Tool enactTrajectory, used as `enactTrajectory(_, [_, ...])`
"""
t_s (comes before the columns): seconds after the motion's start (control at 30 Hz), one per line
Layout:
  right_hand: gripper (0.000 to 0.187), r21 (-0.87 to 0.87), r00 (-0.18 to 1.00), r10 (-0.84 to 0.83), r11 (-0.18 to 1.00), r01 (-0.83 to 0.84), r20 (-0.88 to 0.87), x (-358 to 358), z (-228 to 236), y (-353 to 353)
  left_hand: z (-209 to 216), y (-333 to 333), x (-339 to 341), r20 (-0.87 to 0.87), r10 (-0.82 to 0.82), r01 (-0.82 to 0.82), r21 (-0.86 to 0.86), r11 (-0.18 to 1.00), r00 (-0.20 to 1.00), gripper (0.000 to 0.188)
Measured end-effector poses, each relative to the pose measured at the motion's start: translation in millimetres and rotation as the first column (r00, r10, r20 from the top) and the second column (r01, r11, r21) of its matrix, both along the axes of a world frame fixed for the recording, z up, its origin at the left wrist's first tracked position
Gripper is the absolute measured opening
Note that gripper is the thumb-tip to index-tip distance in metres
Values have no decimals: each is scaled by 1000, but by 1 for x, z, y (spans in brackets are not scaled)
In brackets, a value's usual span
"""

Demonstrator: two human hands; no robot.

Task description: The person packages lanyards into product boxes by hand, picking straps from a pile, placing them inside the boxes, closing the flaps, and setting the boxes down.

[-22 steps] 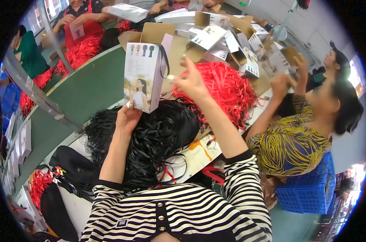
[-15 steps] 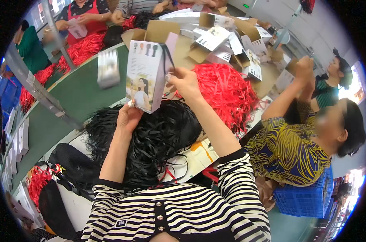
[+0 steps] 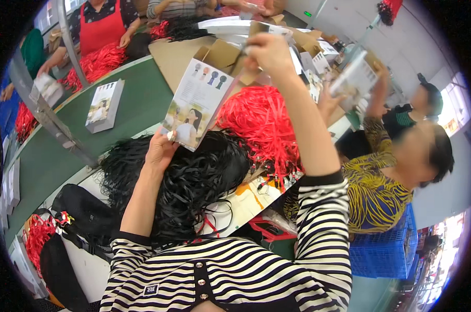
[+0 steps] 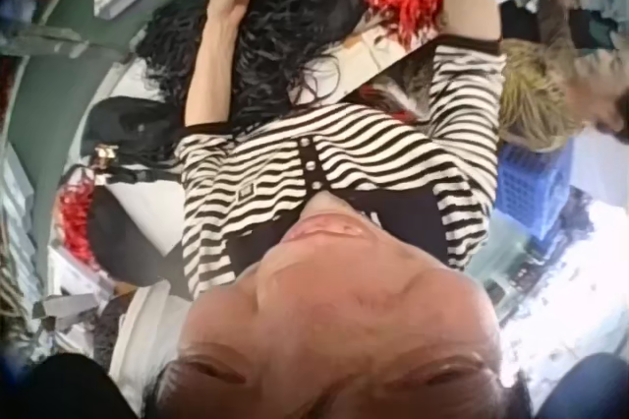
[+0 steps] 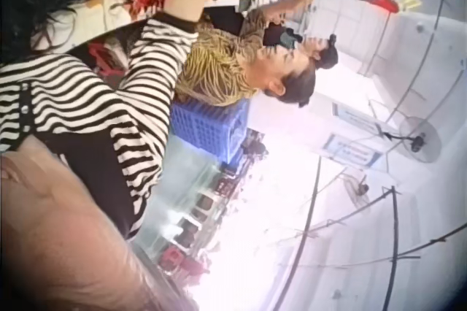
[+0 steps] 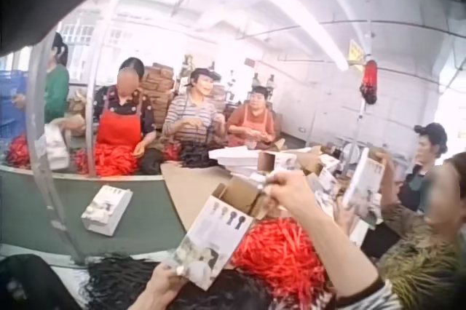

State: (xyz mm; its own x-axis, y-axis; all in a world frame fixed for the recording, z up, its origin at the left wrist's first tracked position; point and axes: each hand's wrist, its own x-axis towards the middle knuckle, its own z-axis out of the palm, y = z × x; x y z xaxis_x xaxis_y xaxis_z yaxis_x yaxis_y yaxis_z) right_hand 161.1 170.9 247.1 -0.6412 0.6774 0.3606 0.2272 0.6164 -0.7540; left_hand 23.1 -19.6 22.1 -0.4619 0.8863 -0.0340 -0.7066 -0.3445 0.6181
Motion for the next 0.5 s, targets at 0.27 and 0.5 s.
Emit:
enactTrajectory(0.27, [30, 353, 833, -2, 907, -232, 553, -39, 27, 12, 1, 0, 1, -7, -11, 11, -2, 1000, 1000, 54])
enactTrajectory(0.5, [26, 298, 997, -33, 953, 52, -69, -9, 0, -39, 4, -2, 1, 23, -47, 46, 46, 998, 999, 53])
